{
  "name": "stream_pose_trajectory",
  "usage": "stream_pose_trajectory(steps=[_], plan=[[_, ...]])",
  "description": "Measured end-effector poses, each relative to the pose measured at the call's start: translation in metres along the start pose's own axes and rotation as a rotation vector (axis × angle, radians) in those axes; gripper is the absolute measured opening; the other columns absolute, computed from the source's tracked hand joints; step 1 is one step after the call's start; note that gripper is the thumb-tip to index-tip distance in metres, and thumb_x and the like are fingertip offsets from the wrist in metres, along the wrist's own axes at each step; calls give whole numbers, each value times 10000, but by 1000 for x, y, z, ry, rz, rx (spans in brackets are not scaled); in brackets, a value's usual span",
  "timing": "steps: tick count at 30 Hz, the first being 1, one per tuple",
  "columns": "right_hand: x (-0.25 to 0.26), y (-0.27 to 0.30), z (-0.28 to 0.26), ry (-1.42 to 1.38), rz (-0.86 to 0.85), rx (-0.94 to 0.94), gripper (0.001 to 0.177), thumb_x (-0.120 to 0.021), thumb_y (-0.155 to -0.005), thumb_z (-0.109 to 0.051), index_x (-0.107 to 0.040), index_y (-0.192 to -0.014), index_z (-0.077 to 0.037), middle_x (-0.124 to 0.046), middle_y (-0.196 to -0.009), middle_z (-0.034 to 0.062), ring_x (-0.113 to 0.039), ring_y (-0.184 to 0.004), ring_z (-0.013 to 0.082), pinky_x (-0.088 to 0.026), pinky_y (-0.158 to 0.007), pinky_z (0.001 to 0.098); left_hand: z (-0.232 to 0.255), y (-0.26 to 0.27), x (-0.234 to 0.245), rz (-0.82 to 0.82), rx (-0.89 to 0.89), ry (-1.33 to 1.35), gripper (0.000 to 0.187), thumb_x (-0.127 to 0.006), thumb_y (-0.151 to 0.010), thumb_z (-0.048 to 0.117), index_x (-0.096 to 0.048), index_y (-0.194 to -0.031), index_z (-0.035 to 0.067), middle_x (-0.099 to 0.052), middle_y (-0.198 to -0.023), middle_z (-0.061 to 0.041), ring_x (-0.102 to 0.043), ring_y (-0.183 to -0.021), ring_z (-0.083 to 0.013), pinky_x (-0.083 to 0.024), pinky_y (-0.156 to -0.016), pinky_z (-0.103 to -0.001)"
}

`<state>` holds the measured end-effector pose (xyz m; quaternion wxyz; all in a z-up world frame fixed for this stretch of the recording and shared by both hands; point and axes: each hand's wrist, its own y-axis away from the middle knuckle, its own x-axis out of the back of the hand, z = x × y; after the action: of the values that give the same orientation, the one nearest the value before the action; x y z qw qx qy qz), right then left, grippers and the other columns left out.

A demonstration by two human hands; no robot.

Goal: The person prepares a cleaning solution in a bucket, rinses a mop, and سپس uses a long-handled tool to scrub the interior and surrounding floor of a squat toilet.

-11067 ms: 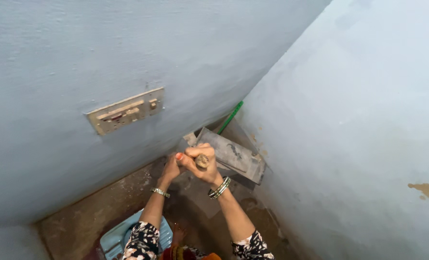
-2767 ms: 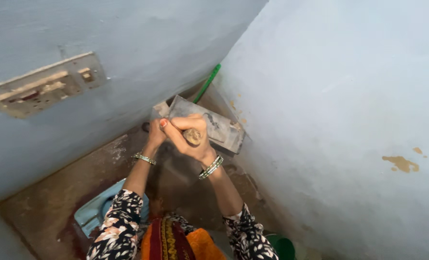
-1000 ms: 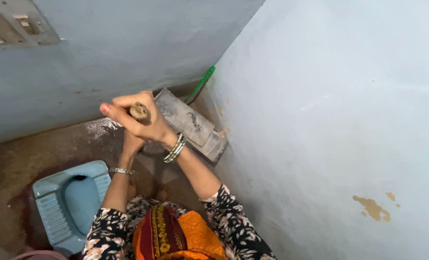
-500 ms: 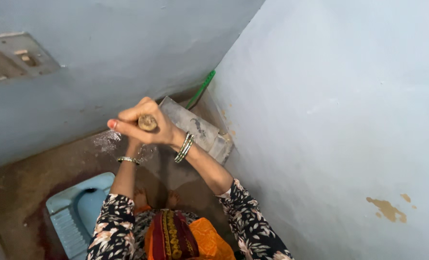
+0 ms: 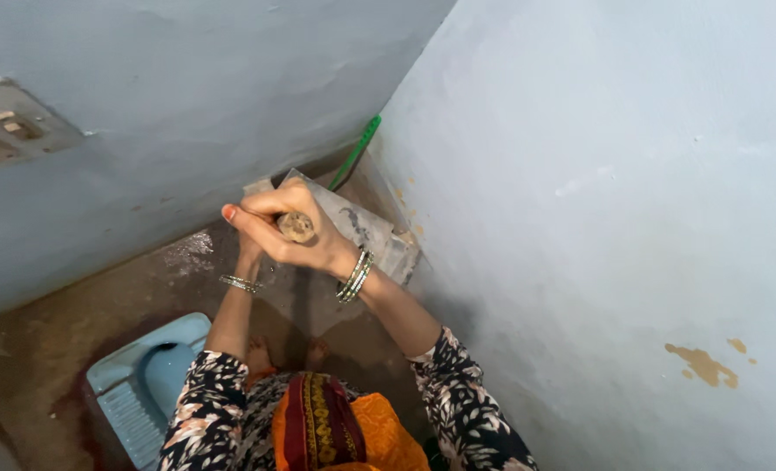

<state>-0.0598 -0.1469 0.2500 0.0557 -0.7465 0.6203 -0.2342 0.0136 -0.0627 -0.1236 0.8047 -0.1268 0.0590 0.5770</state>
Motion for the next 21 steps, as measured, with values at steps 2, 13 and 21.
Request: stream_pose_trajectory(steps=[2,13,21], plan=[[2,4,-2,-25,24,-24,421,-657,-977,-52,-467,-603,-26,-368,-530,5,-345,-488,50,-261,-472,299,-5,1,-1,-80,66,42,187,-659,-989,176,-630,-850,54,-570,-853,54,-518,-772,-72,-422,-641,-272],[9,23,3,-38,190,-39,446,-649,-1000,-51,-396,-633,-25,-328,-565,-19,-305,-550,27,-249,-495,302,94,31,-64,-167,-45,-4,413,-715,-938,165,-510,-1279,53,-549,-1203,-20,-554,-1130,-140,-493,-963,-319],[-22,3,17,-154,91,124,401,-657,-984,-47,-456,-636,-53,-413,-543,-43,-382,-494,35,-255,-476,290,87,33,-17,-130,6,9,439,-608,-1048,230,-448,-1418,55,-507,-1340,-41,-518,-1279,-174,-463,-1088,-345]])
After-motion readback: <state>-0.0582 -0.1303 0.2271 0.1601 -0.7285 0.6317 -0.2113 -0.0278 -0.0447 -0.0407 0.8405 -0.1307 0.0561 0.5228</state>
